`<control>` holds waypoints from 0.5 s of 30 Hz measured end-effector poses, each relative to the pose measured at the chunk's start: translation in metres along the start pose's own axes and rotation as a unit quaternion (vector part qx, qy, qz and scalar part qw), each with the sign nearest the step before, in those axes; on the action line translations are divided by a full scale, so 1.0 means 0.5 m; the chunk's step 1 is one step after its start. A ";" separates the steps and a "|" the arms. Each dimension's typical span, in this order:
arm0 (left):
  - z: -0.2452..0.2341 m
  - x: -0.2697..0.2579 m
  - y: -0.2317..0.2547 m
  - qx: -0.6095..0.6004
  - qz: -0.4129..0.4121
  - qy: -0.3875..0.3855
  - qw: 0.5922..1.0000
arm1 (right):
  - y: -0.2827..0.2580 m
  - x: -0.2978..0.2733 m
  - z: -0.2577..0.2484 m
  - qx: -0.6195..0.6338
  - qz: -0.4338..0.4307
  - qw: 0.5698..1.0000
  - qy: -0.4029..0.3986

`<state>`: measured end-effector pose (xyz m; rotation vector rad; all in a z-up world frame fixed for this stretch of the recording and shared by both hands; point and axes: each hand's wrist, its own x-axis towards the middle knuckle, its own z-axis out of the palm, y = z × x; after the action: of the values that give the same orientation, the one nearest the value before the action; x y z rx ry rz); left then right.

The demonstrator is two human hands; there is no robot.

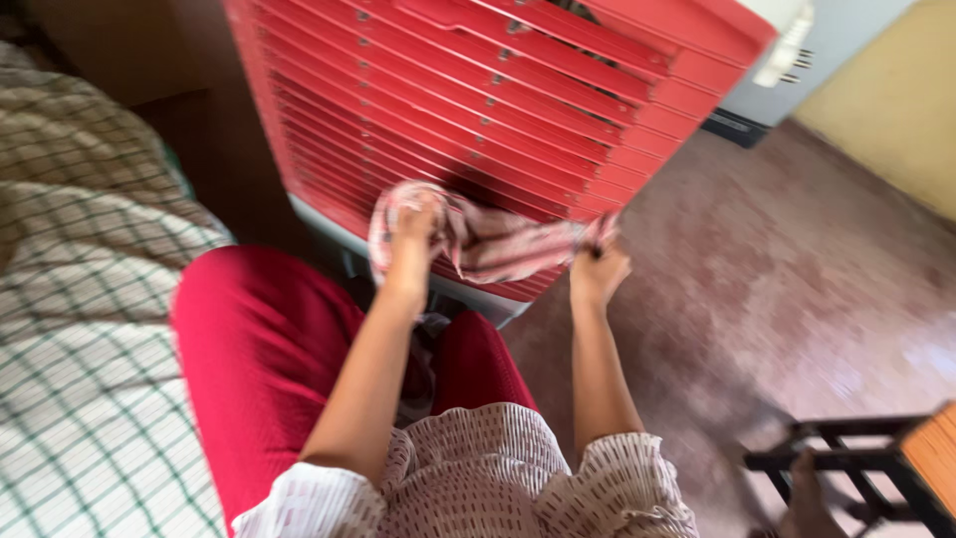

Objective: The person wipes the top control panel and front grill slats of an air cooler using a cloth.

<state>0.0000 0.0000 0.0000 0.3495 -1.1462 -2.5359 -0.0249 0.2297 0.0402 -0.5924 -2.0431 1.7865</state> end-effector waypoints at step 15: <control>0.056 0.168 0.021 0.205 -0.009 -0.140 0.969 | 0.150 0.239 0.035 -0.105 -0.275 0.954 0.061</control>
<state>-0.0847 -0.0210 0.0191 0.0969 -1.7875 -2.4029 -0.1295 0.2870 -0.0367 -0.1505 -2.0613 1.1938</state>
